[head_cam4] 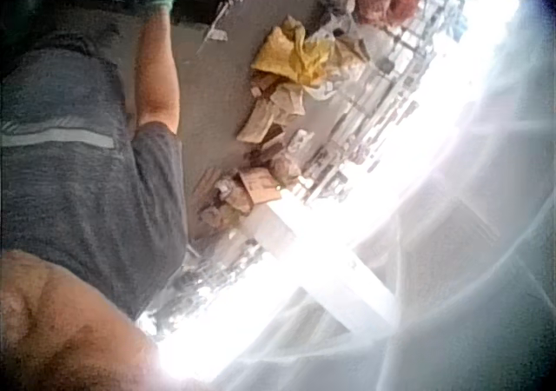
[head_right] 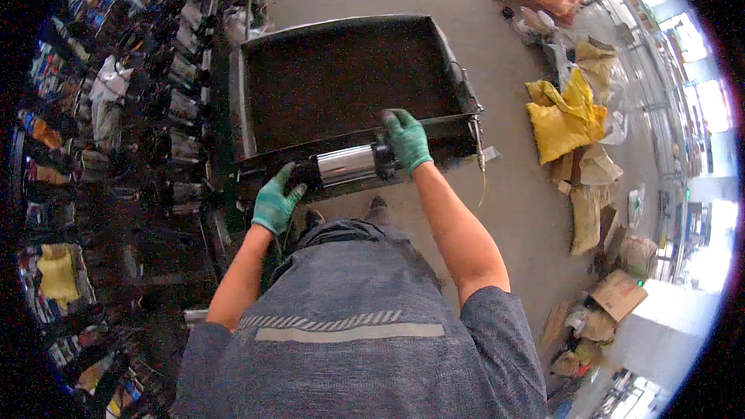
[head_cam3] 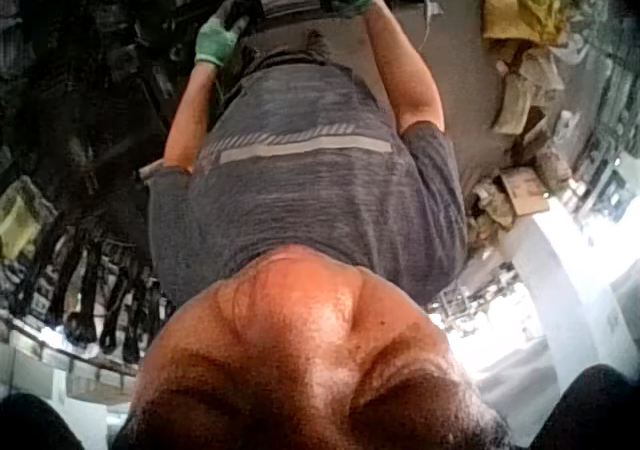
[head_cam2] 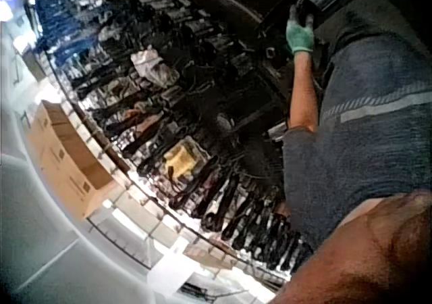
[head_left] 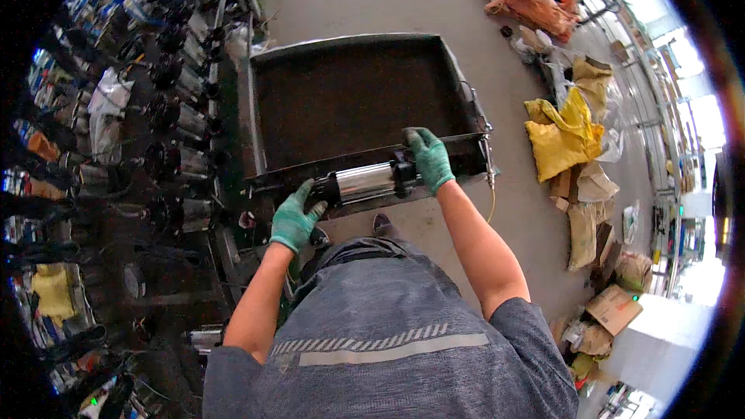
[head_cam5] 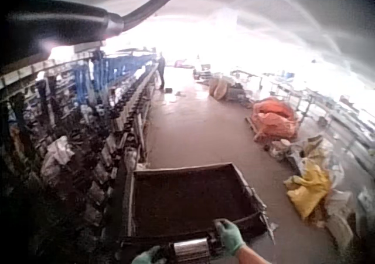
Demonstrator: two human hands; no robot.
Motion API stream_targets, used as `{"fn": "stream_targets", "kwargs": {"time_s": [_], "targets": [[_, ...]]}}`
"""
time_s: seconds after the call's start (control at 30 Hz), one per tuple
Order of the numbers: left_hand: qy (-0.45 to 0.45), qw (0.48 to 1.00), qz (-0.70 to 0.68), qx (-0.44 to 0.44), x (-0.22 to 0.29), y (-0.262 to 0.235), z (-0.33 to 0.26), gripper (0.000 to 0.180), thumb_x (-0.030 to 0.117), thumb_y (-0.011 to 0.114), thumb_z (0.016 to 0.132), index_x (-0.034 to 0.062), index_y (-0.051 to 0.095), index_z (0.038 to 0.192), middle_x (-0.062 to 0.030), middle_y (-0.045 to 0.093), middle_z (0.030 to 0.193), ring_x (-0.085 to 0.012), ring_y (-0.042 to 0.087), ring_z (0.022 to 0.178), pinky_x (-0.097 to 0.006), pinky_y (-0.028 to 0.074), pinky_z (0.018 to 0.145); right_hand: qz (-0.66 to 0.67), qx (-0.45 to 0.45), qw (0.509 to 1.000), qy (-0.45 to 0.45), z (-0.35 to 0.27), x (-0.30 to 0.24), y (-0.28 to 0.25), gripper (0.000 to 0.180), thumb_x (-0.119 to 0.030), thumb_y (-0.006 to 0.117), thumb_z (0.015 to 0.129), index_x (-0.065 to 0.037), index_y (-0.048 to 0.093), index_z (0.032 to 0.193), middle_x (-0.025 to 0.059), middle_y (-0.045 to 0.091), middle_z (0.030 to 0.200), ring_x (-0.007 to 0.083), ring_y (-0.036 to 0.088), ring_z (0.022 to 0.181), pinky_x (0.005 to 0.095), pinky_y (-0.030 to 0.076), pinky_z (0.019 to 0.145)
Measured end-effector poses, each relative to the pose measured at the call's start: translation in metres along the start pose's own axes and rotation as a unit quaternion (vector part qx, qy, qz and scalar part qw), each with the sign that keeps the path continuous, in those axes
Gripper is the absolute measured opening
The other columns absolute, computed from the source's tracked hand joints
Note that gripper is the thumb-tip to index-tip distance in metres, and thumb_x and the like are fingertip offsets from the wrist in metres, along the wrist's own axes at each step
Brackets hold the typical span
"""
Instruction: The person repeatedly picks up a cylindrical metal device from a rack, places it into a large metal tray, and manipulates it by hand. The person then removes the device from the tray and returns it to the rack. This cycle is repeated multiple times throughout the video.
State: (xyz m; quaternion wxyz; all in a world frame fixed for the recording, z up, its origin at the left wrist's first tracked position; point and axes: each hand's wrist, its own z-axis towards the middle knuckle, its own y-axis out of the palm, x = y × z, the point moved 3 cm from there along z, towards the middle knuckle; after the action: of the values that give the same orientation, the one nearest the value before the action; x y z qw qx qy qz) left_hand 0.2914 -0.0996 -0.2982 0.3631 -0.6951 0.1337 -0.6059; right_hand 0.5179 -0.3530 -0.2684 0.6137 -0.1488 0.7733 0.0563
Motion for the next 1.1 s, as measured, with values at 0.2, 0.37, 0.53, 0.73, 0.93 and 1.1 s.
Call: {"fn": "stream_targets", "kwargs": {"time_s": [0.2, 0.37, 0.53, 0.73, 0.93, 1.1], "targets": [[-0.042, 0.986, 0.135, -0.082, 0.04, 0.019, 0.012, 0.069, 0.044, 0.079, 0.084, 0.0118, 0.058, 0.141, -0.0249, 0.066, 0.114, -0.0439, 0.064, 0.107, -0.051, 0.053, 0.092, -0.533, -0.249, 0.807, -0.043, 0.036, 0.09, -0.117, 0.033, -0.036, 0.064, 0.096, -0.009, 0.069, 0.113, 0.0189, 0.068, 0.12, 0.0407, 0.063, 0.107, 0.0465, 0.051, 0.093], [-0.075, 0.968, 0.221, -0.095, 0.044, 0.017, 0.011, 0.07, 0.051, 0.079, 0.081, 0.0127, 0.062, 0.137, -0.0214, 0.068, 0.112, -0.0388, 0.066, 0.107, -0.049, 0.054, 0.091, -0.475, -0.367, 0.796, 0.076, 0.032, 0.084, -0.099, 0.026, -0.034, 0.064, 0.099, -0.009, 0.07, 0.105, 0.0089, 0.072, 0.091, 0.0221, 0.064, 0.076, 0.0401, 0.053, 0.071], [-0.097, 0.956, 0.253, -0.107, 0.049, 0.017, 0.016, 0.071, 0.055, 0.078, 0.08, 0.0126, 0.064, 0.135, -0.0199, 0.069, 0.114, -0.0372, 0.067, 0.107, -0.048, 0.055, 0.09, -0.467, -0.39, 0.792, 0.061, 0.034, 0.083, -0.099, 0.016, -0.027, 0.065, 0.096, -0.011, 0.069, 0.097, 0.0118, 0.073, 0.089, 0.0287, 0.069, 0.078, 0.0438, 0.053, 0.071], [-0.085, 0.952, 0.275, -0.103, 0.048, 0.017, 0.014, 0.071, 0.057, 0.076, 0.082, 0.0134, 0.063, 0.136, -0.0187, 0.07, 0.113, -0.0368, 0.069, 0.105, -0.048, 0.055, 0.088, -0.65, -0.225, 0.704, -0.179, 0.01, 0.084, -0.085, 0.016, -0.022, 0.068, 0.086, -0.012, 0.072, 0.099, 0.0175, 0.073, 0.09, 0.0384, 0.072, 0.088, 0.0512, 0.056, 0.072], [-0.081, 0.949, 0.282, -0.112, 0.046, 0.019, 0.017, 0.067, 0.057, 0.076, 0.082, 0.0105, 0.064, 0.129, -0.018, 0.07, 0.112, -0.0369, 0.069, 0.104, -0.049, 0.056, 0.088, -0.413, -0.393, 0.796, 0.203, 0.032, 0.099, -0.09, 0.041, -0.046, 0.066, 0.097, -0.006, 0.076, 0.096, 0.0079, 0.072, 0.082, 0.0236, 0.067, 0.071, 0.0407, 0.053, 0.064], [-0.097, 0.95, 0.273, -0.119, 0.05, 0.018, 0.017, 0.066, 0.055, 0.076, 0.083, 0.0111, 0.064, 0.13, -0.018, 0.07, 0.116, -0.0369, 0.068, 0.106, -0.049, 0.056, 0.089, -0.2, -0.301, 0.862, 0.355, 0.019, 0.083, -0.097, 0.039, -0.046, 0.061, 0.102, -0.01, 0.073, 0.113, 0.0034, 0.07, 0.094, 0.0166, 0.063, 0.076, 0.0372, 0.049, 0.058]]}}
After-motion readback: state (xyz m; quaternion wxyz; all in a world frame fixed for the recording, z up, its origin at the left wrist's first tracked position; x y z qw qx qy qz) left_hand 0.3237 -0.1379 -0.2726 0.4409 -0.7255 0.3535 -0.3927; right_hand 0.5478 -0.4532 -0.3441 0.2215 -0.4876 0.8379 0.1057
